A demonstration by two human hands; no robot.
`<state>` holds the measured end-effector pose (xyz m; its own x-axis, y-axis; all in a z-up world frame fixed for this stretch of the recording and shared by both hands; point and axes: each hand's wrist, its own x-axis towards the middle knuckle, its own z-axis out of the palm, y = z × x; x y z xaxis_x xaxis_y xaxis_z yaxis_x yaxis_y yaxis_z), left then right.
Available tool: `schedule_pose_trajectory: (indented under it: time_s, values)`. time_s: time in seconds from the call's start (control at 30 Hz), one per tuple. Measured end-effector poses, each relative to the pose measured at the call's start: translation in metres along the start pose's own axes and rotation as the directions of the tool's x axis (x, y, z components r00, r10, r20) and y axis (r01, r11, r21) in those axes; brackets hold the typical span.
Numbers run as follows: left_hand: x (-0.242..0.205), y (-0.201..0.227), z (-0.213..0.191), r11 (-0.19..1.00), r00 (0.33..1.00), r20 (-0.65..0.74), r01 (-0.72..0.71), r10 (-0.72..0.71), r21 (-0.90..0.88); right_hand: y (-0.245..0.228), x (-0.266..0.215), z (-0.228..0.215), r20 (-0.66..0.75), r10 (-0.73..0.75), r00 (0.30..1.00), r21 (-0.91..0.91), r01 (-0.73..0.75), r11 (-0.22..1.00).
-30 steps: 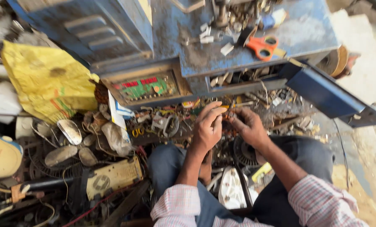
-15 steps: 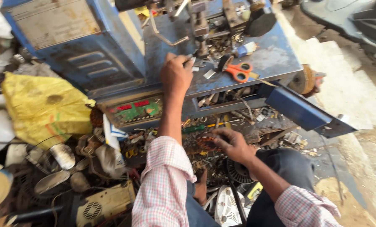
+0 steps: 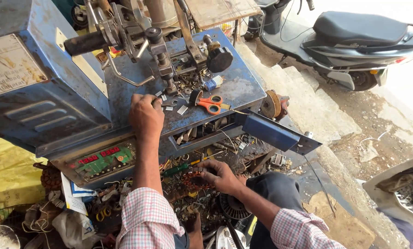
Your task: The person sits on the floor and repairs a circular motor stator by hand, using a screwdriver and scissors to adjust and trim copper windings. The person repeatedly picks up and sets down the stator while manipulating the wires.
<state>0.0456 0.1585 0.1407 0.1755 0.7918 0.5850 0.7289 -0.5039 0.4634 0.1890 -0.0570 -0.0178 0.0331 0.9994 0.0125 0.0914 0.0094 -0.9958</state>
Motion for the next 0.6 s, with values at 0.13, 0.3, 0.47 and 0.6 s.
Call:
schedule_pose_trajectory:
  time_s: [0.13,0.3,0.47,0.6]
  values:
    - [-0.0011,0.0026,-0.0019,1.000,1.000,0.001,0.001,-0.001,-0.020,0.0034,0.0008,-0.0026,0.008,0.012,1.000,0.038,-0.012,0.999]
    - [-0.0010,0.0028,-0.0023,1.000,0.998,0.052,0.022,-0.023,0.019,0.0069,0.0028,-0.0037,0.000,0.030,1.000,0.023,-0.030,0.999]
    - [-0.0009,0.0033,-0.0042,1.000,0.998,0.062,-0.014,0.013,0.014,0.0074,0.0041,-0.0033,0.010,0.005,1.000,0.002,-0.005,1.000]
    - [-0.0029,0.0028,-0.0064,0.992,0.998,0.028,-0.045,0.048,-0.115,0.0060,0.0052,-0.0044,0.019,0.011,1.000,0.021,-0.011,1.000]
